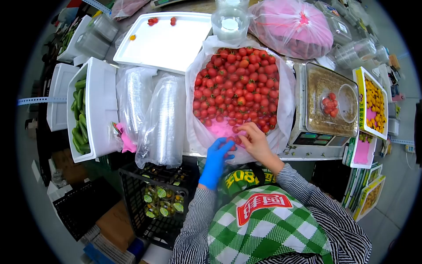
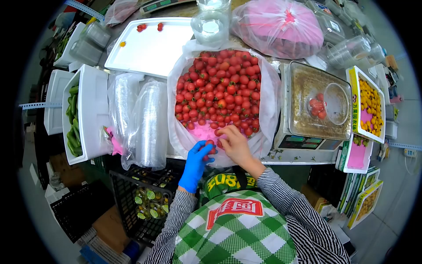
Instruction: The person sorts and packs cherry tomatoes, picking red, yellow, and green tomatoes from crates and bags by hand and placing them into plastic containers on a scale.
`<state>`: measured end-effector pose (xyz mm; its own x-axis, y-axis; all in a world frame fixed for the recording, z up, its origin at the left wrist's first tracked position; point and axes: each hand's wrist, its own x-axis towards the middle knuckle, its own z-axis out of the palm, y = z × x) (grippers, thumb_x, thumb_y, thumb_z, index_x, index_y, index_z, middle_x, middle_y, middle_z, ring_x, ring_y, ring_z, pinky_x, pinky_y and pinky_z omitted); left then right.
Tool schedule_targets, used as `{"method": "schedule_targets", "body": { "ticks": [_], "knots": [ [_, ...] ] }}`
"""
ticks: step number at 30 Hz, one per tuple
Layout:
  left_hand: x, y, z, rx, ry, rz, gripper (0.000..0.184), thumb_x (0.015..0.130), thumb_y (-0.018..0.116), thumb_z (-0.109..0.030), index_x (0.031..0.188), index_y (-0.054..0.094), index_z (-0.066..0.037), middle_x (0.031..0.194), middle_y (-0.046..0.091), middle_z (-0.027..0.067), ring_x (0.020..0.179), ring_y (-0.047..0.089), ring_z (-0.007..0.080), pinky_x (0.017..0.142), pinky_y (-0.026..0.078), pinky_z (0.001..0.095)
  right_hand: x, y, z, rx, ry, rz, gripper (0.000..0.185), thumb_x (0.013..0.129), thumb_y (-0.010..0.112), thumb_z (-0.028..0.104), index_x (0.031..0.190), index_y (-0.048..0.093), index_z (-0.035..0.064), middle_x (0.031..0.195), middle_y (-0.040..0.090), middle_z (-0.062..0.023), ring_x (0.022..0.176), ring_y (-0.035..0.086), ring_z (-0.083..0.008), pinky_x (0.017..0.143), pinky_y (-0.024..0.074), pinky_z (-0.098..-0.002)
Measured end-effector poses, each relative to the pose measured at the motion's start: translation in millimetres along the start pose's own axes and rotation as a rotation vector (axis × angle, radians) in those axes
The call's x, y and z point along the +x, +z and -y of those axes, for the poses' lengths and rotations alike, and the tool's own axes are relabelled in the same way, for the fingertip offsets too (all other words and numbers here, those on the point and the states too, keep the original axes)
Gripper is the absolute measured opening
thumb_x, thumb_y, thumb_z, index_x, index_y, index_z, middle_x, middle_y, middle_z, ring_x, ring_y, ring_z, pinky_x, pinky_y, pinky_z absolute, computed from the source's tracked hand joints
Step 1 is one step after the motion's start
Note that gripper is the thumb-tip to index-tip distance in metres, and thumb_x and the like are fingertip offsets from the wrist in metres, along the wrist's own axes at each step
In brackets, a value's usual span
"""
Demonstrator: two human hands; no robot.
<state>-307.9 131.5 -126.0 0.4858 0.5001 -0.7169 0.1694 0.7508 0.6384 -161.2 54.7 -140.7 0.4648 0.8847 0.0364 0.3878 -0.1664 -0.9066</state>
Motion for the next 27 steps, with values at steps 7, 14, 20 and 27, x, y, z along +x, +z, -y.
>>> {"method": "schedule_targets", "body": {
  "ticks": [7, 14, 20, 27],
  "knots": [
    [-5, 7, 8, 0.609, 0.599, -0.310, 0.029, 0.073, 0.076, -0.011, 0.096, 0.061, -0.002, 0.084, 0.060, -0.0010, 0.072, 0.051, 0.0062, 0.065, 0.045, 0.0208, 14, 17, -11, -0.449, -0.176, 0.060, 0.023, 0.079, 0.063, 0.010, 0.102, 0.059, 0.0062, 0.095, 0.054, -0.0094, 0.070, 0.059, -0.0257, 0.057, 0.0488, -0.0365],
    [2, 5, 11, 0.449, 0.440, -0.232, 0.029, 0.075, 0.074, -0.009, 0.099, 0.060, -0.003, 0.085, 0.061, -0.0005, 0.073, 0.051, 0.0053, 0.062, 0.045, 0.0211, 4, -2, -10, 0.817, 0.607, 0.133, 0.024, 0.095, 0.051, 0.020, 0.113, 0.057, 0.0047, 0.074, 0.057, -0.0002, 0.061, 0.053, -0.0072, 0.054, 0.0411, -0.0218],
    [-2, 8, -10, 0.012, 0.096, 0.080, 0.030, 0.082, 0.067, -0.018, 0.108, 0.058, -0.008, 0.090, 0.060, 0.0007, 0.072, 0.058, 0.0105, 0.054, 0.043, 0.0226, -2, -4, -9, 1.054, 0.661, 0.185, 0.026, 0.096, 0.051, 0.021, 0.117, 0.055, 0.0066, 0.077, 0.057, -0.0014, 0.064, 0.052, -0.0076, 0.058, 0.0417, -0.0224],
    [14, -3, 9, -0.336, -0.156, 0.076, 0.035, 0.088, 0.058, -0.033, 0.114, 0.056, -0.009, 0.093, 0.061, 0.0044, 0.076, 0.058, 0.0152, 0.054, 0.043, 0.0222, -4, 5, 3, 0.575, 0.263, 0.153, 0.024, 0.088, 0.063, 0.009, 0.111, 0.060, 0.0050, 0.080, 0.058, 0.0027, 0.067, 0.052, -0.0032, 0.059, 0.0413, -0.0180]
  ]
}}
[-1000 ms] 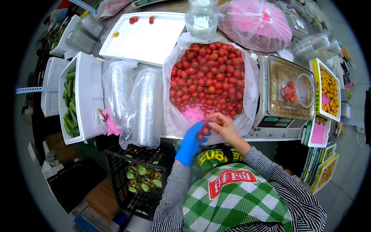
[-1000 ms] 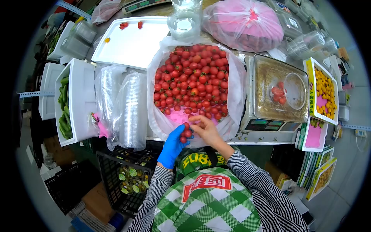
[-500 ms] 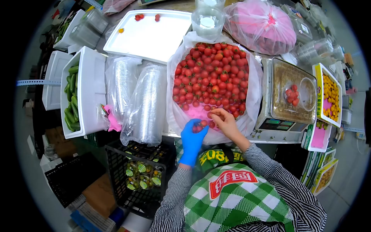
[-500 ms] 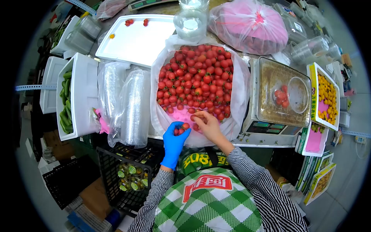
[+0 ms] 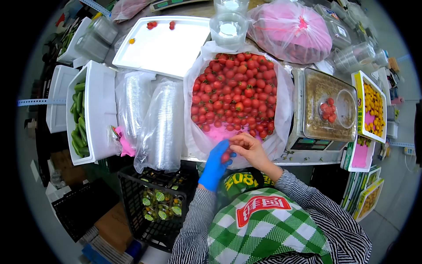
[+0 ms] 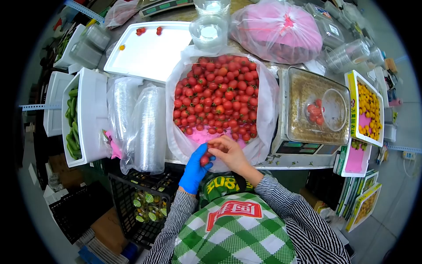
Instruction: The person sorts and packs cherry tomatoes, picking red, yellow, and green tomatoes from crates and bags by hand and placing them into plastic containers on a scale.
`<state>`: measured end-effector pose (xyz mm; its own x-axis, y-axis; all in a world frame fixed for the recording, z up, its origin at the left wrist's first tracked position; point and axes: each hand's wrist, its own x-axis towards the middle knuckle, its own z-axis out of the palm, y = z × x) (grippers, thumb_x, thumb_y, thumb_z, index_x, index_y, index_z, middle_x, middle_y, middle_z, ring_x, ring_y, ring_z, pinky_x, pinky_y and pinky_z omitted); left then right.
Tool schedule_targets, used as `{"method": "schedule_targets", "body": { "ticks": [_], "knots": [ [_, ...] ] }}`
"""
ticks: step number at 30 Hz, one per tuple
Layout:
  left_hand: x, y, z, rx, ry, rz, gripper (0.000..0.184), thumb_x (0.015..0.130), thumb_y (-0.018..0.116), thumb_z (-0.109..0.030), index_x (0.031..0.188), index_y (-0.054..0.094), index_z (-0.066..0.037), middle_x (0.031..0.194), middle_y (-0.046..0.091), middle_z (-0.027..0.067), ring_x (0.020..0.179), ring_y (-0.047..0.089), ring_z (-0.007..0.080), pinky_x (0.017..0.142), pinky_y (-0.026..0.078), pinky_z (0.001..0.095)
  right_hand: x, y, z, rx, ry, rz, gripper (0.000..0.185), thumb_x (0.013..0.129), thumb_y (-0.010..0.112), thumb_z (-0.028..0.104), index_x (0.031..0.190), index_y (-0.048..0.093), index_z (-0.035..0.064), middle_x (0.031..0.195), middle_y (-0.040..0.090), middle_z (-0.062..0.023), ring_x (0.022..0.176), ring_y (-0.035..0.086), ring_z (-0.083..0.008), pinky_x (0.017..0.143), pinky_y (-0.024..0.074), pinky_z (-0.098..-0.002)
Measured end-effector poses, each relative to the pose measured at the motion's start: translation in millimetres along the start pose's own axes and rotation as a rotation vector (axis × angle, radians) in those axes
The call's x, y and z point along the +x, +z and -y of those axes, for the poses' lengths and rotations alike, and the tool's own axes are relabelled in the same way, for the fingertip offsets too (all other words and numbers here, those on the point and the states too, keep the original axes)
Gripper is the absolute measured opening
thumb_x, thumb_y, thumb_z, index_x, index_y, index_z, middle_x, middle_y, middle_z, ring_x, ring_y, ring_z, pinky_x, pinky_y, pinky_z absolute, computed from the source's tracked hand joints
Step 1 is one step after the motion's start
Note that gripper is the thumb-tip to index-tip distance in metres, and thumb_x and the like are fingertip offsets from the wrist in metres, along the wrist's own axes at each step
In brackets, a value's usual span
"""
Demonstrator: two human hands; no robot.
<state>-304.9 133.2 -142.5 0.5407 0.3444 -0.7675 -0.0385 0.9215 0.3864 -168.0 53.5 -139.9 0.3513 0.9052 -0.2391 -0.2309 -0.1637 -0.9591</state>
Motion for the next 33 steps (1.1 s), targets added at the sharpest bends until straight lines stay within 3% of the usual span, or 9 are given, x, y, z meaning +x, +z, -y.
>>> {"method": "schedule_targets", "body": {
  "ticks": [4, 8, 9, 12, 15, 22, 26, 30, 33],
  "knots": [
    [10, -30, 1, -0.391, -0.081, 0.219, 0.036, 0.090, 0.055, -0.036, 0.113, 0.057, -0.008, 0.095, 0.062, 0.0086, 0.077, 0.059, 0.0174, 0.054, 0.045, 0.0246, 0, -9, 1, -0.049, 0.092, -0.179, 0.021, 0.083, 0.067, 0.010, 0.102, 0.061, 0.0026, 0.084, 0.061, -0.0018, 0.071, 0.057, -0.0080, 0.065, 0.0466, -0.0226],
    [4, -23, -8, -0.382, -0.031, 0.027, 0.035, 0.087, 0.054, -0.032, 0.107, 0.058, -0.003, 0.115, 0.059, 0.0173, 0.098, 0.060, 0.0283, 0.057, 0.048, 0.0301, -8, -13, -10, -1.110, -0.331, 0.113, 0.020, 0.080, 0.063, 0.006, 0.100, 0.058, 0.0051, 0.092, 0.055, -0.0071, 0.073, 0.061, -0.0241, 0.060, 0.0489, -0.0319],
    [3, -19, -11, -0.382, -0.022, 0.035, 0.035, 0.087, 0.054, -0.031, 0.106, 0.059, -0.003, 0.117, 0.058, 0.0184, 0.101, 0.059, 0.0299, 0.059, 0.048, 0.0310, -10, -9, -9, -1.008, -0.268, 0.116, 0.019, 0.078, 0.063, 0.007, 0.096, 0.058, 0.0054, 0.096, 0.052, -0.0100, 0.078, 0.059, -0.0318, 0.063, 0.0495, -0.0377],
    [1, -17, -15, -0.389, 0.000, 0.057, 0.034, 0.086, 0.054, -0.029, 0.103, 0.059, -0.001, 0.120, 0.057, 0.0207, 0.109, 0.056, 0.0332, 0.063, 0.049, 0.0331, -5, -8, -12, -0.847, -0.195, 0.061, 0.022, 0.078, 0.062, 0.013, 0.098, 0.057, 0.0051, 0.098, 0.052, -0.0113, 0.081, 0.059, -0.0307, 0.065, 0.0492, -0.0402],
    [6, -23, -13, -0.388, 0.011, 0.060, 0.033, 0.087, 0.054, -0.029, 0.101, 0.059, 0.000, 0.119, 0.057, 0.0211, 0.110, 0.055, 0.0335, 0.065, 0.049, 0.0336, 13, -4, 4, -0.861, -0.425, -0.196, 0.024, 0.078, 0.061, 0.011, 0.101, 0.057, 0.0046, 0.096, 0.052, -0.0096, 0.081, 0.058, -0.0275, 0.063, 0.0502, -0.0388],
    [2, -24, -11, -0.317, 0.057, 0.044, 0.029, 0.088, 0.055, -0.026, 0.103, 0.059, -0.002, 0.120, 0.056, 0.0196, 0.109, 0.056, 0.0324, 0.066, 0.049, 0.0328, 47, 12, -12, -1.329, -0.441, -0.075, 0.032, 0.075, 0.060, 0.013, 0.106, 0.058, 0.0040, 0.098, 0.053, -0.0063, 0.079, 0.059, -0.0206, 0.055, 0.0522, -0.0341],
    [1, -30, -8, -0.265, 0.057, 0.068, 0.027, 0.087, 0.057, -0.025, 0.105, 0.059, -0.005, 0.121, 0.057, 0.0150, 0.110, 0.056, 0.0301, 0.070, 0.048, 0.0322, 49, -8, 2, -0.878, -0.442, 0.050, 0.033, 0.073, 0.062, 0.005, 0.106, 0.058, 0.0040, 0.093, 0.055, -0.0086, 0.076, 0.061, -0.0234, 0.058, 0.0507, -0.0316],
    [-2, -18, -10, -0.207, 0.057, 0.072, 0.029, 0.086, 0.059, -0.024, 0.111, 0.059, -0.010, 0.119, 0.058, 0.0085, 0.109, 0.056, 0.0271, 0.076, 0.047, 0.0319, 45, -15, 17, 0.302, 0.266, 0.105, 0.032, 0.084, 0.062, 0.003, 0.115, 0.054, 0.0038, 0.100, 0.059, -0.0047, 0.072, 0.058, -0.0120, 0.056, 0.0437, -0.0234],
    [4, -6, -9, -0.191, 0.058, 0.056, 0.033, 0.086, 0.059, -0.027, 0.116, 0.058, -0.013, 0.116, 0.059, 0.0046, 0.105, 0.057, 0.0222, 0.080, 0.045, 0.0312, 38, -15, 11, 0.634, 0.321, 0.146, 0.033, 0.086, 0.059, 0.003, 0.119, 0.052, 0.0042, 0.108, 0.059, -0.0059, 0.081, 0.058, -0.0124, 0.064, 0.0474, -0.0261]
  ]
}}
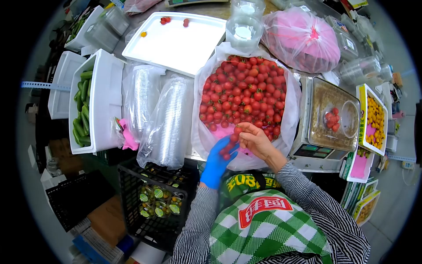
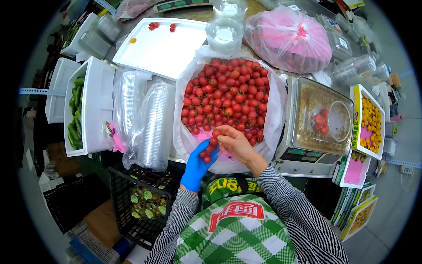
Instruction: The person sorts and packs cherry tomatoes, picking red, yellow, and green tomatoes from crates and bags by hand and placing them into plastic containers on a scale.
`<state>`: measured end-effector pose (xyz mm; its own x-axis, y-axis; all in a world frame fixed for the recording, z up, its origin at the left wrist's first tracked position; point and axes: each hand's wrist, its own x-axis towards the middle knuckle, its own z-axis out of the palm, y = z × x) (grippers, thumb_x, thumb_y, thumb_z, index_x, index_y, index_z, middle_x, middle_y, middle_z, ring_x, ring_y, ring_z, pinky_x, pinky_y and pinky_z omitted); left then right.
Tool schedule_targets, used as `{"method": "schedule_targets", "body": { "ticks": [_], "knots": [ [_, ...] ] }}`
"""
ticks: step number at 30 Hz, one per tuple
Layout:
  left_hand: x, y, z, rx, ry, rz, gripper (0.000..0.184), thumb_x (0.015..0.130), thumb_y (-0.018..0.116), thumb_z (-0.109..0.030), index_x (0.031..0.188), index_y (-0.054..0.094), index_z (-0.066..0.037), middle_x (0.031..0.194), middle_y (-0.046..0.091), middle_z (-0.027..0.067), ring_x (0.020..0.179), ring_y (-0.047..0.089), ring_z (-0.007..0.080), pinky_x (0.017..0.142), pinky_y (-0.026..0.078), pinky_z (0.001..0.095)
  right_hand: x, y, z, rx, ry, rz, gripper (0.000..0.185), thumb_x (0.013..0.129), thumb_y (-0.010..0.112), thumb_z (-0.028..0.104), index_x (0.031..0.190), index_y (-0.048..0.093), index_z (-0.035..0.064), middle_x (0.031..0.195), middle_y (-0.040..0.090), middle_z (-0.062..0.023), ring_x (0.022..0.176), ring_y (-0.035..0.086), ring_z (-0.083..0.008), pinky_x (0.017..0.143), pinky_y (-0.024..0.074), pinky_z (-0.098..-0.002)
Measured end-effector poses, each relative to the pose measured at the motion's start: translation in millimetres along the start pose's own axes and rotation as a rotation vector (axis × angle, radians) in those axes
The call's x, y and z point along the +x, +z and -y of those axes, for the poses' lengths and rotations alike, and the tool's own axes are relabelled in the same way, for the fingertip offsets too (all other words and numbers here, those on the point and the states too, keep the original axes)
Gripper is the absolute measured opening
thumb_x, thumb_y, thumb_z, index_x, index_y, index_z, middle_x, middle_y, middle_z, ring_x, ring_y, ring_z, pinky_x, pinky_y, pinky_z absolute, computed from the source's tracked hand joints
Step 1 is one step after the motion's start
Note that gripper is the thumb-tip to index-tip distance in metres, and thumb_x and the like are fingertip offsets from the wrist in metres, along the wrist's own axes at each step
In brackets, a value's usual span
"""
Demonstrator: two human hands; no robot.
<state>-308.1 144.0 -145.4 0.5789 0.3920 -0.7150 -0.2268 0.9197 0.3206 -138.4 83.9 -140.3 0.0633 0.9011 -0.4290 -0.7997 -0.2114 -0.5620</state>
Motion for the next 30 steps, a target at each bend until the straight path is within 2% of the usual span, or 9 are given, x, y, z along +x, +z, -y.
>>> {"method": "schedule_targets", "body": {
  "ticks": [2, 5, 10, 13, 14, 17, 21, 24, 30],
  "knots": [
    [3, 5, 1, 0.021, -0.005, -0.015, 0.038, 0.085, 0.060, -0.031, 0.119, 0.057, -0.014, 0.112, 0.060, 0.0020, 0.104, 0.057, 0.0181, 0.083, 0.042, 0.0316, 0, -1, -4, 0.078, -0.016, 0.042, 0.033, 0.086, 0.058, 0.003, 0.119, 0.051, 0.0044, 0.110, 0.058, -0.0069, 0.086, 0.058, -0.0132, 0.068, 0.0482, -0.0275],
    [9, 9, -1, 0.054, -0.008, 0.019, 0.034, 0.086, 0.061, -0.025, 0.118, 0.058, -0.014, 0.110, 0.060, 0.0017, 0.097, 0.057, 0.0165, 0.076, 0.045, 0.0277, -2, -1, -8, 0.118, -0.055, 0.065, 0.033, 0.086, 0.057, 0.003, 0.119, 0.051, 0.0037, 0.111, 0.058, -0.0090, 0.090, 0.058, -0.0153, 0.072, 0.0481, -0.0286],
    [17, 2, -1, -0.009, -0.078, 0.107, 0.036, 0.084, 0.062, -0.025, 0.119, 0.058, -0.015, 0.109, 0.062, 0.0026, 0.101, 0.058, 0.0198, 0.073, 0.044, 0.0281, -13, 2, 7, 0.312, -0.113, 0.056, 0.033, 0.086, 0.052, 0.003, 0.119, 0.050, 0.0019, 0.109, 0.057, -0.0103, 0.086, 0.058, -0.0155, 0.069, 0.0473, -0.0277],
    [11, 4, -3, -0.064, -0.100, 0.150, 0.035, 0.085, 0.061, -0.023, 0.118, 0.057, -0.014, 0.111, 0.062, 0.0053, 0.106, 0.058, 0.0220, 0.071, 0.045, 0.0277, -15, -2, 14, 0.110, -0.148, -0.014, 0.032, 0.084, 0.053, 0.002, 0.116, 0.052, 0.0018, 0.104, 0.058, -0.0087, 0.075, 0.057, -0.0125, 0.062, 0.0457, -0.0254],
    [10, 4, -3, -0.077, -0.105, 0.162, 0.035, 0.085, 0.061, -0.023, 0.118, 0.057, -0.013, 0.112, 0.062, 0.0062, 0.107, 0.058, 0.0227, 0.071, 0.045, 0.0275, -15, 1, 17, -0.078, -0.137, -0.092, 0.023, 0.086, 0.055, 0.006, 0.109, 0.059, 0.0023, 0.091, 0.060, -0.0053, 0.064, 0.053, -0.0092, 0.056, 0.0435, -0.0238],
    [10, 4, -5, -0.075, -0.116, 0.157, 0.036, 0.086, 0.060, -0.024, 0.119, 0.055, -0.012, 0.115, 0.060, 0.0092, 0.109, 0.057, 0.0239, 0.070, 0.045, 0.0272, -18, 9, 19, -0.516, -0.105, -0.205, 0.017, 0.088, 0.057, 0.012, 0.101, 0.063, 0.0028, 0.078, 0.060, -0.0003, 0.061, 0.053, -0.0072, 0.054, 0.0427, -0.0220],
    [6, -3, -11, -0.102, -0.083, 0.187, 0.040, 0.083, 0.057, -0.021, 0.122, 0.052, -0.011, 0.122, 0.056, 0.0123, 0.115, 0.054, 0.0264, 0.077, 0.046, 0.0312, -8, -13, -7, -1.308, -0.535, -0.481, 0.020, 0.083, 0.063, 0.019, 0.095, 0.063, 0.0023, 0.078, 0.064, -0.0089, 0.063, 0.062, -0.0232, 0.056, 0.0497, -0.0333],
    [-1, -7, -21, -0.074, -0.065, 0.179, 0.046, 0.077, 0.054, -0.017, 0.122, 0.051, -0.010, 0.127, 0.052, 0.0150, 0.120, 0.049, 0.0302, 0.087, 0.044, 0.0375, -9, -5, -12, -1.738, -0.490, -0.468, 0.022, 0.078, 0.067, 0.024, 0.087, 0.062, 0.0045, 0.081, 0.063, -0.0126, 0.067, 0.063, -0.0308, 0.057, 0.0516, -0.0405],
    [-1, -20, -27, -0.099, -0.076, 0.163, 0.047, 0.076, 0.052, -0.022, 0.121, 0.052, -0.009, 0.129, 0.051, 0.0159, 0.123, 0.047, 0.0324, 0.090, 0.042, 0.0408, 11, 2, -20, -1.805, -0.397, -0.585, 0.025, 0.075, 0.068, 0.027, 0.081, 0.060, 0.0040, 0.080, 0.062, -0.0121, 0.067, 0.063, -0.0324, 0.054, 0.0504, -0.0410]
  ]
}}
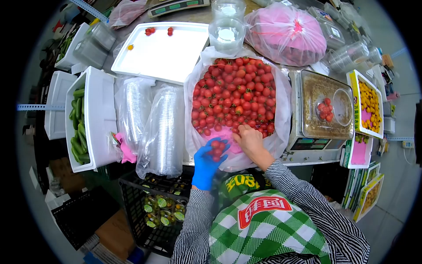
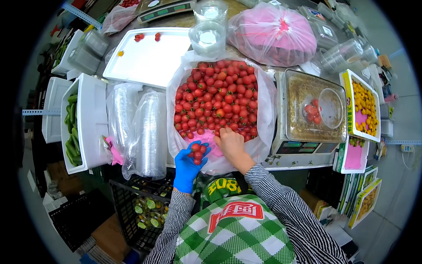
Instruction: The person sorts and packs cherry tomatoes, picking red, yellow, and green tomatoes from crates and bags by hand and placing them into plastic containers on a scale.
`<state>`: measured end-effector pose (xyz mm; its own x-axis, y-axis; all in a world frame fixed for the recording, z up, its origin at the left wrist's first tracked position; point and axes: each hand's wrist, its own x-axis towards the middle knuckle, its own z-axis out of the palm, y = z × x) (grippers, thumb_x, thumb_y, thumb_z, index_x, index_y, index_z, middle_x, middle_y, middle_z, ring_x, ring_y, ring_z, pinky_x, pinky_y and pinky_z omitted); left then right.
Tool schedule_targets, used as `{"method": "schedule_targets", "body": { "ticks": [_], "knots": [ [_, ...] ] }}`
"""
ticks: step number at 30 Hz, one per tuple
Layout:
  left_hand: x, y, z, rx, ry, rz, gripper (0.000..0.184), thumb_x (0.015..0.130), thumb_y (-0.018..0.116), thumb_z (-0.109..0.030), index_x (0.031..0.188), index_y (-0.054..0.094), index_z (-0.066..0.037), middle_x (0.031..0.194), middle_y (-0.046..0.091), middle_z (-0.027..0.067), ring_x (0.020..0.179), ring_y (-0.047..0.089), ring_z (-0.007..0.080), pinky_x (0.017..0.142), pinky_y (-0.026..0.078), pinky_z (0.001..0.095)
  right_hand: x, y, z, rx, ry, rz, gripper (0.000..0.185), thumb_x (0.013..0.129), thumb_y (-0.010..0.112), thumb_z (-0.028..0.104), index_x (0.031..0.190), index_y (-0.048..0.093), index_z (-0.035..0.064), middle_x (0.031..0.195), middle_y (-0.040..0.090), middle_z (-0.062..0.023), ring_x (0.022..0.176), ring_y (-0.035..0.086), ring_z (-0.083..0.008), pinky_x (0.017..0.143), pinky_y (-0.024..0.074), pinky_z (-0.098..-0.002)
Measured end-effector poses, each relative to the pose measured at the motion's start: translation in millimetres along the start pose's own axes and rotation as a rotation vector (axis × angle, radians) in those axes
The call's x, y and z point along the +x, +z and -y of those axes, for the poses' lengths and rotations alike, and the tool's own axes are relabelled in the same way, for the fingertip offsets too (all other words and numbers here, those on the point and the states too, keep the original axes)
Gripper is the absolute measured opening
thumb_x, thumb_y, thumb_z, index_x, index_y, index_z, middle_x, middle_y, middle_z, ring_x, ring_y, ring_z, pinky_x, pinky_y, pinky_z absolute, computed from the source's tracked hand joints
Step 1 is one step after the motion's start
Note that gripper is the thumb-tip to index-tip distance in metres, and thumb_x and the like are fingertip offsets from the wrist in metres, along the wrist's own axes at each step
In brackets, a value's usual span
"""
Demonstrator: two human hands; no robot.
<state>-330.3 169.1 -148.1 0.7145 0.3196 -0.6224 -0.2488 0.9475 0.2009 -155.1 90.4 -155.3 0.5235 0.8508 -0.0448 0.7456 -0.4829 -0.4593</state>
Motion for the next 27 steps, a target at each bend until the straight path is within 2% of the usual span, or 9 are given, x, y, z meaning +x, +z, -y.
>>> {"method": "schedule_targets", "body": {
  "ticks": [3, 6, 9, 13, 17, 20, 23, 24, 27],
  "knots": [
    [4, -3, 0, -0.001, 0.006, -0.025, 0.046, 0.076, 0.051, -0.022, 0.120, 0.052, -0.009, 0.129, 0.051, 0.0162, 0.121, 0.049, 0.0331, 0.088, 0.044, 0.0427, 1, -1, -11, 0.160, -0.002, 0.045, 0.027, 0.080, 0.066, 0.026, 0.087, 0.062, 0.0004, 0.080, 0.063, -0.0078, 0.060, 0.061, -0.0231, 0.050, 0.0472, -0.0335],
    [3, 1, -1, 0.073, 0.001, 0.040, 0.043, 0.080, 0.051, -0.027, 0.118, 0.054, -0.009, 0.126, 0.053, 0.0157, 0.118, 0.051, 0.0328, 0.086, 0.045, 0.0436, 3, -30, -4, 1.087, 0.373, 0.396, 0.026, 0.088, 0.061, 0.023, 0.099, 0.063, -0.0001, 0.077, 0.062, -0.0010, 0.057, 0.054, -0.0105, 0.049, 0.0425, -0.0255],
    [9, 1, 0, 0.002, -0.102, -0.013, 0.043, 0.082, 0.054, -0.029, 0.121, 0.054, -0.010, 0.128, 0.053, 0.0157, 0.118, 0.051, 0.0328, 0.080, 0.050, 0.0395, -7, -26, -11, 1.409, 0.388, 0.446, 0.027, 0.093, 0.055, 0.021, 0.109, 0.062, 0.0004, 0.077, 0.059, 0.0020, 0.058, 0.047, -0.0037, 0.051, 0.0399, -0.0205],
    [7, 22, -1, 0.188, -0.072, 0.007, 0.044, 0.084, 0.057, -0.033, 0.121, 0.054, -0.010, 0.124, 0.056, 0.0119, 0.114, 0.055, 0.0301, 0.077, 0.050, 0.0380, -9, -34, -3, 1.305, 0.249, 0.487, 0.025, 0.096, 0.052, 0.018, 0.112, 0.061, 0.0011, 0.071, 0.052, 0.0008, 0.058, 0.046, -0.0061, 0.053, 0.0395, -0.0214],
    [4, 38, -10, 0.212, -0.080, 0.020, 0.043, 0.085, 0.059, -0.031, 0.122, 0.055, -0.009, 0.120, 0.058, 0.0095, 0.109, 0.059, 0.0281, 0.072, 0.052, 0.0337, -6, -45, 9, 1.140, 0.161, 0.408, 0.028, 0.093, 0.055, 0.013, 0.118, 0.060, 0.0025, 0.089, 0.053, -0.0003, 0.066, 0.049, -0.0083, 0.061, 0.0430, -0.0230],
    [12, 29, -9, 0.247, -0.097, -0.032, 0.041, 0.087, 0.059, -0.030, 0.122, 0.055, -0.009, 0.117, 0.060, 0.0087, 0.106, 0.061, 0.0274, 0.067, 0.052, 0.0315, -2, -38, 5, 0.866, -0.158, 0.250, 0.030, 0.091, 0.058, 0.011, 0.119, 0.060, 0.0042, 0.090, 0.052, -0.0020, 0.076, 0.052, -0.0104, 0.067, 0.0434, -0.0239],
    [21, 15, -8, 0.248, -0.146, -0.050, 0.041, 0.088, 0.060, -0.030, 0.122, 0.055, -0.009, 0.116, 0.061, 0.0092, 0.105, 0.061, 0.0275, 0.065, 0.052, 0.0308, -4, -44, 9, 0.781, -0.104, 0.322, 0.030, 0.089, 0.059, 0.010, 0.119, 0.060, 0.0043, 0.090, 0.052, -0.0042, 0.083, 0.052, -0.0124, 0.074, 0.0434, -0.0245],
    [23, 11, -8, 0.236, -0.168, -0.045, 0.041, 0.088, 0.060, -0.031, 0.122, 0.055, -0.009, 0.116, 0.061, 0.0096, 0.105, 0.061, 0.0276, 0.064, 0.052, 0.0308, -4, -43, 9, 0.813, -0.153, 0.273, 0.032, 0.087, 0.060, 0.011, 0.119, 0.060, 0.0070, 0.085, 0.055, -0.0070, 0.074, 0.055, -0.0150, 0.070, 0.0445, -0.0261],
    [26, 0, -10, 0.154, -0.171, -0.037, 0.041, 0.088, 0.060, -0.030, 0.121, 0.054, -0.007, 0.117, 0.061, 0.0130, 0.104, 0.061, 0.0284, 0.063, 0.052, 0.0302, -5, -38, -7, 0.630, -0.024, -0.004, 0.028, 0.086, 0.062, 0.013, 0.113, 0.062, 0.0056, 0.085, 0.061, -0.0093, 0.072, 0.060, -0.0164, 0.067, 0.0470, -0.0278]
  ]
}}
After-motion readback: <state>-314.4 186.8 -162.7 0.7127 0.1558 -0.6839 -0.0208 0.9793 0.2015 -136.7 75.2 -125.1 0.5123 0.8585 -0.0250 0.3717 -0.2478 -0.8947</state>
